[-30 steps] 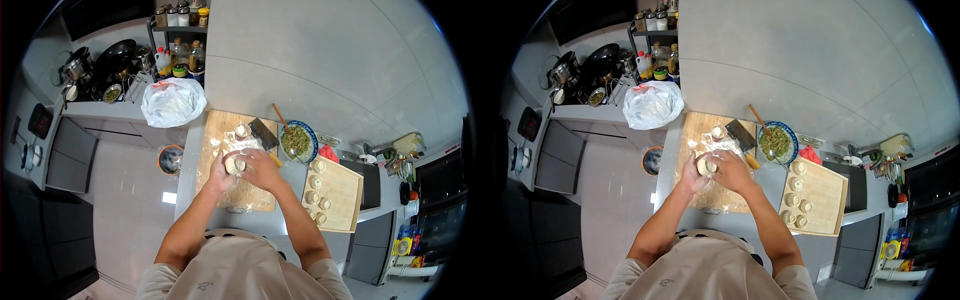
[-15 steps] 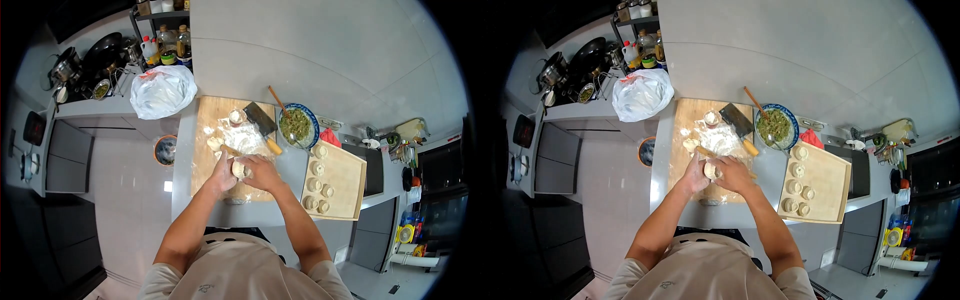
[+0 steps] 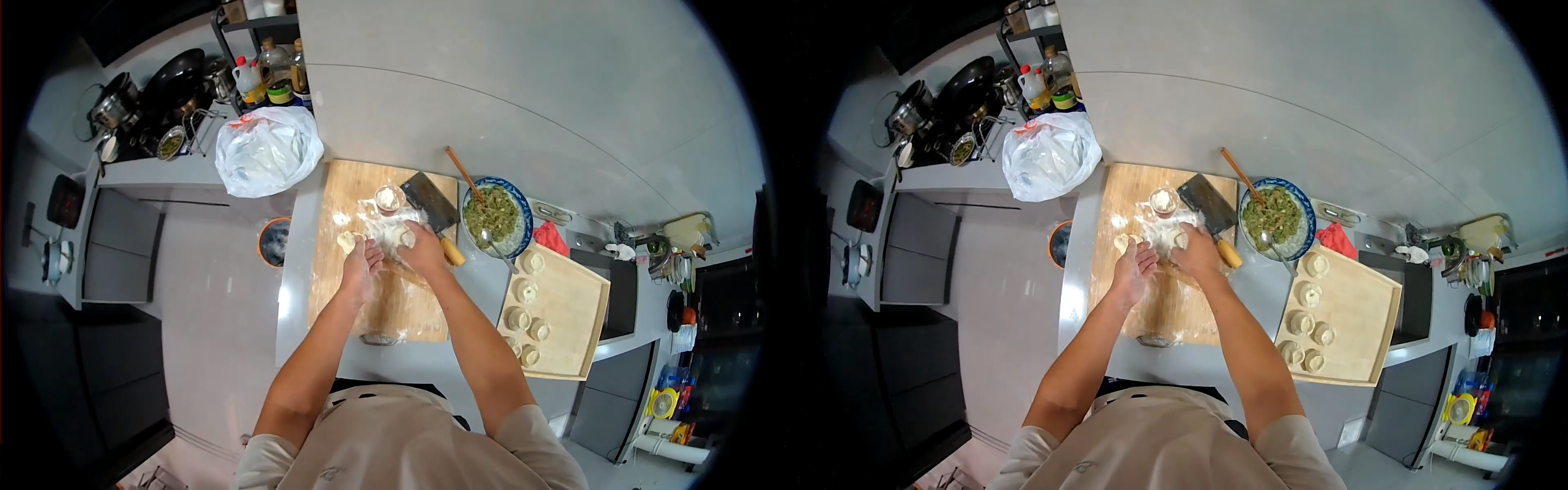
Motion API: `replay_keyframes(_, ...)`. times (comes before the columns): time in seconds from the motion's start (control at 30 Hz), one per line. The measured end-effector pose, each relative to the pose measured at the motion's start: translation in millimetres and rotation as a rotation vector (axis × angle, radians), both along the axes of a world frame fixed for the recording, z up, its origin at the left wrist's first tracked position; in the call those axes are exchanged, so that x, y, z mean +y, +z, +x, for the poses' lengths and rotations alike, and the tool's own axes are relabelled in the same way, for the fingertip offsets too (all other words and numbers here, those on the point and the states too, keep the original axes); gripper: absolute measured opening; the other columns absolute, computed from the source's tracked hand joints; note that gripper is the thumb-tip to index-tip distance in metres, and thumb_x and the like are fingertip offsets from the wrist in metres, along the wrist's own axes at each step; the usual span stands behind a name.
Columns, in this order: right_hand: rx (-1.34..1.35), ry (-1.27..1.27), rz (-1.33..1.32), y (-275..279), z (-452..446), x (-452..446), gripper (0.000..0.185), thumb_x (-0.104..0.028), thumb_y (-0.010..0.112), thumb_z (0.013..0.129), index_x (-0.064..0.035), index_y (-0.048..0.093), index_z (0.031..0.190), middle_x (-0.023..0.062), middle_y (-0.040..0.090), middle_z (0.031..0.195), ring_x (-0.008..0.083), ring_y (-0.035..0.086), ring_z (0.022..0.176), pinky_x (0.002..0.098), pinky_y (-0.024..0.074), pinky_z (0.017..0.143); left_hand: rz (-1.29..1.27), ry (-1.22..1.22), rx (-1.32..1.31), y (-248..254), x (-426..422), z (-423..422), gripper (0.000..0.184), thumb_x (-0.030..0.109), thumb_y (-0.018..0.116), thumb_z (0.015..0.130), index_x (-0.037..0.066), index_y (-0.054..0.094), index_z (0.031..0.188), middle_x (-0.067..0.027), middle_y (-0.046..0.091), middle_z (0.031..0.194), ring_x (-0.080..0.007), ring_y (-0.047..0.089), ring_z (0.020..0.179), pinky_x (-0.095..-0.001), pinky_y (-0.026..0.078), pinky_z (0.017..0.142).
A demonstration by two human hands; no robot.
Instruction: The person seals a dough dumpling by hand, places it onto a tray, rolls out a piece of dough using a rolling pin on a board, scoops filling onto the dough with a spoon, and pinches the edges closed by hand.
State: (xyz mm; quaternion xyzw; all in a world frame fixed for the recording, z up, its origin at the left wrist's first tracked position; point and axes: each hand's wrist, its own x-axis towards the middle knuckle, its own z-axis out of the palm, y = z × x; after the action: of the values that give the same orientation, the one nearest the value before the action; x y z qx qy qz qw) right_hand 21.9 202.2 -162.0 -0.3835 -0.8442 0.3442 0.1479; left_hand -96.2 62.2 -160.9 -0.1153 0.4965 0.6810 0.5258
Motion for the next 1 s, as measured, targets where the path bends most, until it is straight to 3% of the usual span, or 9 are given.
replay_keyframes(0.07, -0.141, 0.004, 0.241, -11, -11, -3, 0.065, -0.024, 0.085, 0.073, -0.0104, 0.068, 0.134, 0.0187, 0.068, 0.126, 0.0409, 0.064, 0.119, 0.0443, 0.0534, 0.105, -0.017, -0.002, 0.005, -2, 2, -2, 0.059, 0.055, 0.045, 0.112, 0.004, 0.059, 0.136, -0.0121, 0.065, 0.124, -0.023, 0.062, 0.115, -0.0358, 0.048, 0.102)
replay_keyframes(0.17, -0.088, 0.118, 0.284, -16, -16, -1, 0.066, -0.023, 0.083, 0.074, -0.0134, 0.067, 0.137, 0.0186, 0.067, 0.126, 0.0417, 0.061, 0.123, 0.0447, 0.0509, 0.108, -0.023, 0.012, 0.037, -3, 4, -4, 0.055, 0.05, 0.044, 0.113, 0.003, 0.06, 0.135, -0.0113, 0.066, 0.123, -0.0226, 0.062, 0.114, -0.0359, 0.048, 0.102)
replay_keyframes(0.27, -0.102, -0.007, 0.076, -17, -13, 3, 0.069, -0.022, 0.082, 0.074, -0.0105, 0.064, 0.139, 0.0208, 0.067, 0.126, 0.0425, 0.061, 0.123, 0.0465, 0.0499, 0.109, 0.006, -0.021, 0.085, -8, 1, -9, 0.053, 0.047, 0.043, 0.114, 0.002, 0.06, 0.137, -0.0107, 0.066, 0.123, -0.0226, 0.062, 0.114, -0.0357, 0.048, 0.102)
replay_keyframes(0.37, -0.055, -0.162, 0.105, -20, -21, 7, 0.068, -0.021, 0.082, 0.073, -0.0065, 0.064, 0.138, 0.0232, 0.067, 0.127, 0.0427, 0.061, 0.121, 0.0471, 0.0502, 0.108, -0.003, -0.033, 0.111, -6, -3, -10, 0.051, 0.046, 0.042, 0.115, 0.003, 0.06, 0.135, -0.0103, 0.066, 0.121, -0.0222, 0.063, 0.114, -0.0357, 0.049, 0.1)
replay_keyframes(0.5, -0.135, -0.111, 0.172, -20, -39, -5, 0.067, -0.02, 0.081, 0.073, -0.0031, 0.065, 0.136, 0.0255, 0.066, 0.128, 0.0432, 0.063, 0.12, 0.047, 0.0511, 0.106, 0.022, -0.032, 0.108, -9, -3, -12, 0.045, 0.04, 0.044, 0.114, 0.003, 0.061, 0.131, -0.009, 0.067, 0.116, -0.0212, 0.063, 0.11, -0.0354, 0.05, 0.096)
replay_keyframes(0.6, -0.224, 0.123, 0.068, -14, -19, -6, 0.066, -0.022, 0.079, 0.077, -0.0052, 0.063, 0.139, 0.023, 0.066, 0.132, 0.0404, 0.06, 0.124, 0.0466, 0.0467, 0.111, 0.016, -0.03, 0.111, -6, 0, -10, 0.04, 0.036, 0.045, 0.113, 0.003, 0.062, 0.129, -0.008, 0.067, 0.114, -0.0202, 0.064, 0.107, -0.0347, 0.051, 0.095)
replay_keyframes(0.77, -0.17, -0.036, 0.114, -14, -23, 5, 0.063, -0.017, 0.079, 0.078, -0.0091, 0.064, 0.139, 0.0198, 0.066, 0.133, 0.0416, 0.059, 0.123, 0.0467, 0.0463, 0.112, -0.017, -0.024, 0.162, -10, -7, -13, 0.037, 0.033, 0.046, 0.113, 0.004, 0.063, 0.128, -0.0069, 0.068, 0.112, -0.0187, 0.065, 0.103, -0.0335, 0.052, 0.093)
replay_keyframes(0.9, -0.195, 0.137, 0.147, -20, -28, -9, 0.064, -0.014, 0.079, 0.077, -0.0105, 0.065, 0.138, 0.0182, 0.064, 0.133, 0.0413, 0.057, 0.124, 0.047, 0.0476, 0.111, -0.027, -0.03, 0.184, -10, -9, -13, 0.035, 0.031, 0.047, 0.113, 0.005, 0.064, 0.127, -0.0059, 0.069, 0.11, -0.0175, 0.066, 0.099, -0.0321, 0.053, 0.09)
replay_keyframes(1.0, -0.258, 0.08, 0.028, -3, -13, -4, 0.062, -0.012, 0.078, 0.076, -0.0097, 0.066, 0.136, 0.0179, 0.063, 0.135, 0.0407, 0.057, 0.125, 0.0458, 0.0481, 0.111, -0.031, -0.022, 0.184, -3, -8, -13, 0.034, 0.03, 0.046, 0.113, 0.005, 0.064, 0.127, -0.0057, 0.069, 0.109, -0.017, 0.066, 0.099, -0.0317, 0.054, 0.089)
